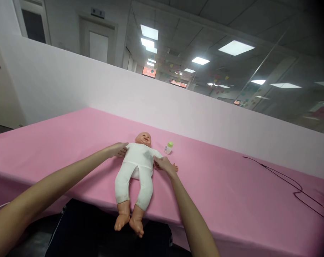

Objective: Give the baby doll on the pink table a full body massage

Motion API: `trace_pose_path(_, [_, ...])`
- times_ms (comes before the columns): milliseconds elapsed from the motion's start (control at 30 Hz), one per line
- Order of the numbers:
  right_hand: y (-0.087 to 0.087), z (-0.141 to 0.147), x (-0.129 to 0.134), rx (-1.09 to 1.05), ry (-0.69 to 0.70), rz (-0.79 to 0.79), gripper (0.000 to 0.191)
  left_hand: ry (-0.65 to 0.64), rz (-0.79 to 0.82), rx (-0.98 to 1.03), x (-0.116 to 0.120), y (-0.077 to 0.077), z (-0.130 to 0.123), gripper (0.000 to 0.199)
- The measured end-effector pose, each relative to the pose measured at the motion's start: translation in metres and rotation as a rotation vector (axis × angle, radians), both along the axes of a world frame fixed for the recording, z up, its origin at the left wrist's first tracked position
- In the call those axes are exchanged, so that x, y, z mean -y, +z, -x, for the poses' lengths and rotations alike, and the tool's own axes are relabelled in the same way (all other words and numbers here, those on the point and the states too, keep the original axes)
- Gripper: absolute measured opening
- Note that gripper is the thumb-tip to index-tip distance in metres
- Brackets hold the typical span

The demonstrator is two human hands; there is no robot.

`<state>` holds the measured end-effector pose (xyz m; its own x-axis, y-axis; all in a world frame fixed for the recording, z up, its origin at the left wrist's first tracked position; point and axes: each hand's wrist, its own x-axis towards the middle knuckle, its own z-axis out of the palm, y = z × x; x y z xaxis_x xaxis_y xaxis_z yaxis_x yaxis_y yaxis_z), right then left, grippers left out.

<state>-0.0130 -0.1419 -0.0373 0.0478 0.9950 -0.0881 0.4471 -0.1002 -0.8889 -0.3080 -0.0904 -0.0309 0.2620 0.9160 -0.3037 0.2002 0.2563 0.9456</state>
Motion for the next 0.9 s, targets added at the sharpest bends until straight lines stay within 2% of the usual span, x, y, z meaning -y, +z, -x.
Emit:
trace_pose_path(100, [-0.002, 0.009, 0.004, 0.312, -0.076, -0.325, 0.031, 0.027, -0.416, -0.386, 0.01, -0.002, 0.002, 0.045])
trace_pose_path(167, [-0.008, 0.02, 0.005, 0.414, 0.01, -0.519, 0.035, 0.031, -0.693, -0.516, 0.014, -0.01, -0.008, 0.053])
trace_pose_path(200, [-0.012, 0.025, 0.005, 0.429, 0.08, -0.549, 0.04, 0.001, -0.772, -0.541, 0.015, -0.016, -0.015, 0.059])
trace_pose_path(267, [-0.022, 0.029, 0.005, 0.457, 0.161, -0.532, 0.047, -0.11, -0.804, -0.557, 0.016, -0.031, -0.026, 0.073])
trace_pose_path(333, [-0.031, 0.024, 0.005, 0.511, 0.159, -0.492, 0.047, -0.197, -0.751, -0.59, 0.014, -0.042, -0.03, 0.081])
trace_pose_path(400, [-0.036, 0.013, 0.006, 0.588, 0.122, -0.472, 0.043, -0.196, -0.727, -0.662, 0.014, -0.044, -0.028, 0.083])
trace_pose_path(500, [-0.034, -0.01, 0.004, 0.686, 0.094, -0.428, 0.039, -0.14, -0.796, -0.781, 0.016, -0.027, -0.028, 0.065])
trace_pose_path(533, [-0.031, -0.016, 0.002, 0.696, 0.085, -0.409, 0.04, -0.13, -0.845, -0.764, 0.017, -0.019, -0.032, 0.056])
trace_pose_path(600, [-0.024, -0.027, -0.007, 0.683, 0.018, -0.4, 0.043, -0.167, -0.902, -0.567, 0.016, 0.0, -0.051, 0.042])
trace_pose_path(633, [-0.02, -0.032, -0.012, 0.668, -0.037, -0.417, 0.042, -0.215, -0.869, -0.389, 0.014, 0.008, -0.065, 0.039])
trace_pose_path(667, [-0.017, -0.035, -0.019, 0.651, -0.099, -0.444, 0.04, -0.266, -0.755, -0.191, 0.011, 0.015, -0.082, 0.039])
trace_pose_path(733, [-0.013, -0.042, -0.033, 0.611, -0.219, -0.506, 0.04, -0.299, -0.391, 0.186, 0.002, 0.024, -0.119, 0.043])
trace_pose_path(800, [-0.012, -0.05, -0.047, 0.566, -0.289, -0.557, 0.045, -0.227, -0.089, 0.447, -0.01, 0.027, -0.157, 0.046])
trace_pose_path(833, [-0.013, -0.054, -0.053, 0.546, -0.303, -0.577, 0.049, -0.172, 0.004, 0.533, -0.016, 0.027, -0.173, 0.047])
trace_pose_path(900, [-0.017, -0.063, -0.063, 0.521, -0.282, -0.604, 0.054, -0.077, 0.076, 0.612, -0.026, 0.025, -0.2, 0.05])
